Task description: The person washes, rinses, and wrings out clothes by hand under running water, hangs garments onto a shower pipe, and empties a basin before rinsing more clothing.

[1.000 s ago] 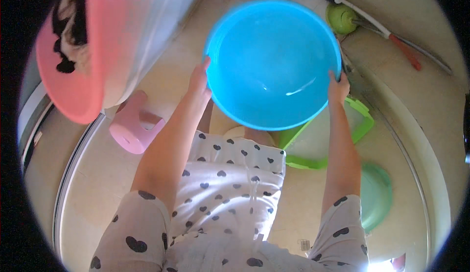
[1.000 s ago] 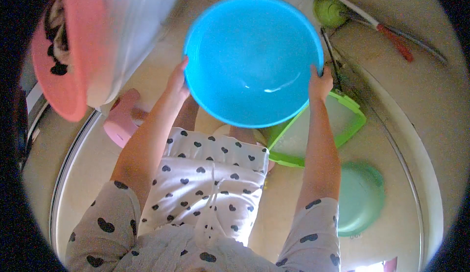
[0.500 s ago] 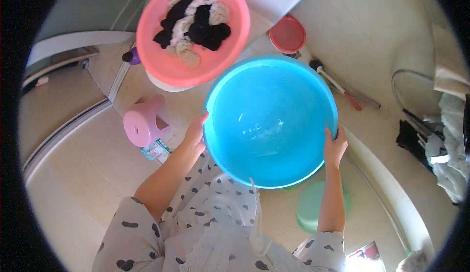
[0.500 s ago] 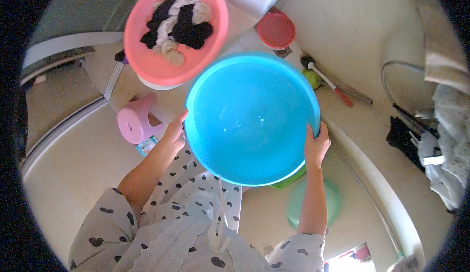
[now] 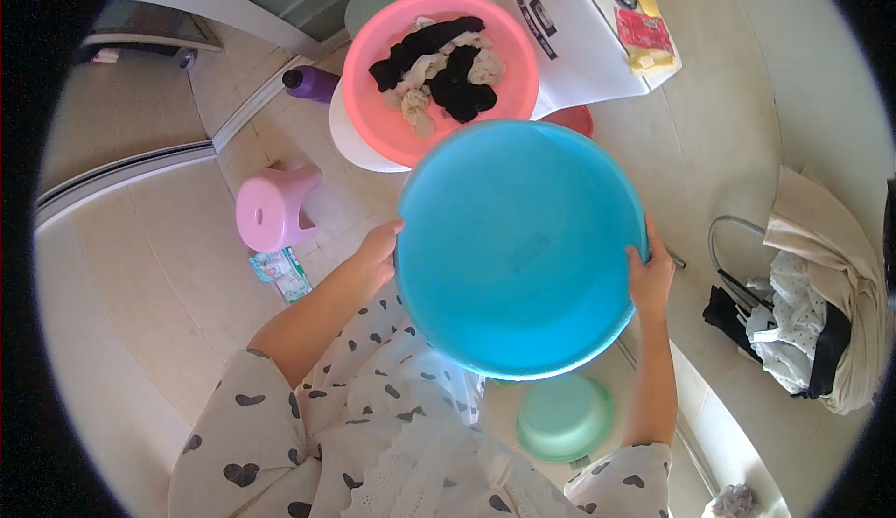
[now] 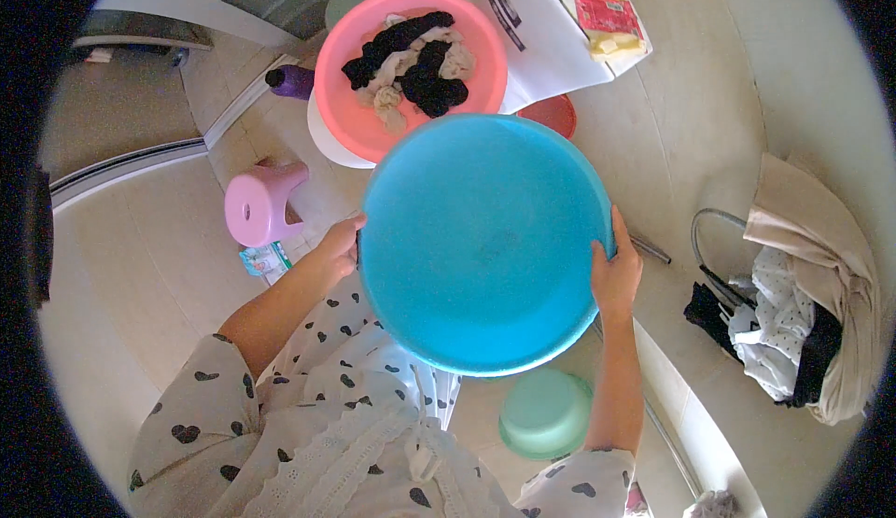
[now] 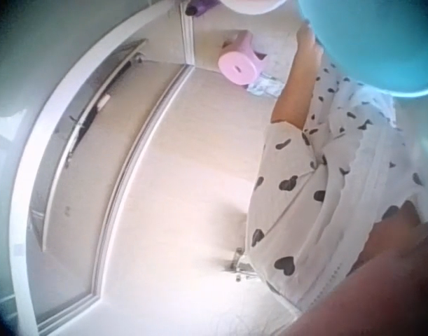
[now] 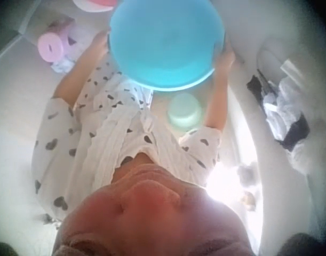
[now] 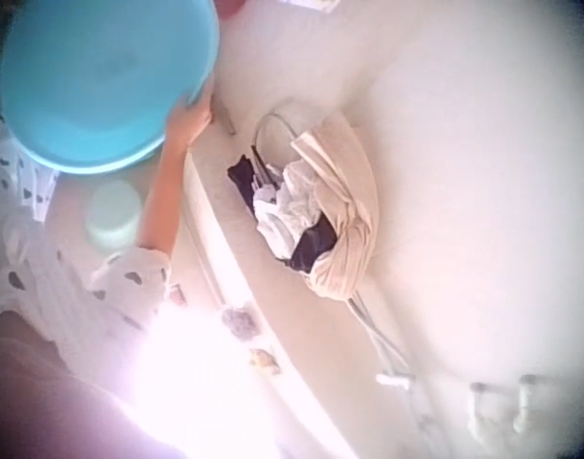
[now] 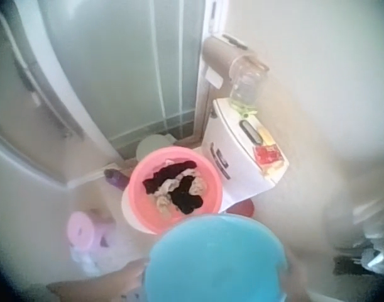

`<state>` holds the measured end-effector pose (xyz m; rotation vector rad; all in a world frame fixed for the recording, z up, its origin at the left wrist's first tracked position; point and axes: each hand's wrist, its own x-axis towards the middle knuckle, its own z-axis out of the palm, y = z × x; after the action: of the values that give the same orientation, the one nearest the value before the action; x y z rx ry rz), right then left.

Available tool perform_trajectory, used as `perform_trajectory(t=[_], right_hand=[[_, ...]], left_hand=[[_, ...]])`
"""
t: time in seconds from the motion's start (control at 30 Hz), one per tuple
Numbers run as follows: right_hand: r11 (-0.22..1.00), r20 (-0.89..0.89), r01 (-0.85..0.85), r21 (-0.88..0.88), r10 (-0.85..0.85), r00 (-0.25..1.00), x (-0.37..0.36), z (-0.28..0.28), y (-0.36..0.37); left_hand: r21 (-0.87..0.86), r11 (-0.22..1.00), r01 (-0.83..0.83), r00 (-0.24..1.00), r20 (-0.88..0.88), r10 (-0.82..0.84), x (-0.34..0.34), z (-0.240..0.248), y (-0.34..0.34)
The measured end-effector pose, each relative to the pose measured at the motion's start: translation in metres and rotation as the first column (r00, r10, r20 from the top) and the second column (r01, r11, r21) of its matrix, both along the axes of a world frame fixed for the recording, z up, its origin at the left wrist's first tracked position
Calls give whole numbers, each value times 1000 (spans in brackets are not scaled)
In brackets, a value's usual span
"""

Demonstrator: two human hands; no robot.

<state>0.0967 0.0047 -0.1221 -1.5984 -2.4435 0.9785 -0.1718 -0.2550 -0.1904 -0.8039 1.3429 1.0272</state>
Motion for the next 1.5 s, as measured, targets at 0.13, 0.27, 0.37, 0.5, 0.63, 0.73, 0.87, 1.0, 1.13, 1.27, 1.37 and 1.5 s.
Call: perform_trajectory(t=[0.13,0.27,0.37,0.5,0.63,0.73,0.87,1.0,1.13,1.27,1.37,1.5], right_hand=[[1000,69,-11,-19,12,998,-18,8,11],[1000,145,-5,-29,9,989,-29,16,25],[999,177,-42,-16,44,983,-34,15,35],[986,156,-163,41,155,976,-29,5,53],[990,138,-90,-105,104,985,-35,15,59],[990,126,-133,-53,139,982,-34,11,62],[991,215,-117,-70,129,968,-41,20,65],[981,303,-188,-40,191,934,-44,25,70],[983,385,-161,-88,183,904,-53,32,75],[962,370,-271,-44,268,890,-63,36,80],[953,413,-301,-44,291,863,-72,38,83],[946,463,-320,-57,309,831,-83,43,82]], left_hand=[[57,998,-3,1000,18,2,-4,-3,1],[54,996,-75,996,50,72,-7,-2,11],[71,992,-107,994,37,105,-5,-12,8],[42,992,-118,991,75,114,-2,-12,16],[57,987,-148,984,110,142,5,-18,17],[89,986,-139,987,96,130,8,-23,16],[78,987,-143,985,108,134,10,-19,24],[68,993,-93,990,113,85,13,-16,27],[52,995,-82,990,115,76,12,-8,32],[45,993,-106,982,161,97,9,-27,21],[79,992,-103,983,159,89,8,-32,19],[110,988,-106,980,182,85,7,-33,17]])
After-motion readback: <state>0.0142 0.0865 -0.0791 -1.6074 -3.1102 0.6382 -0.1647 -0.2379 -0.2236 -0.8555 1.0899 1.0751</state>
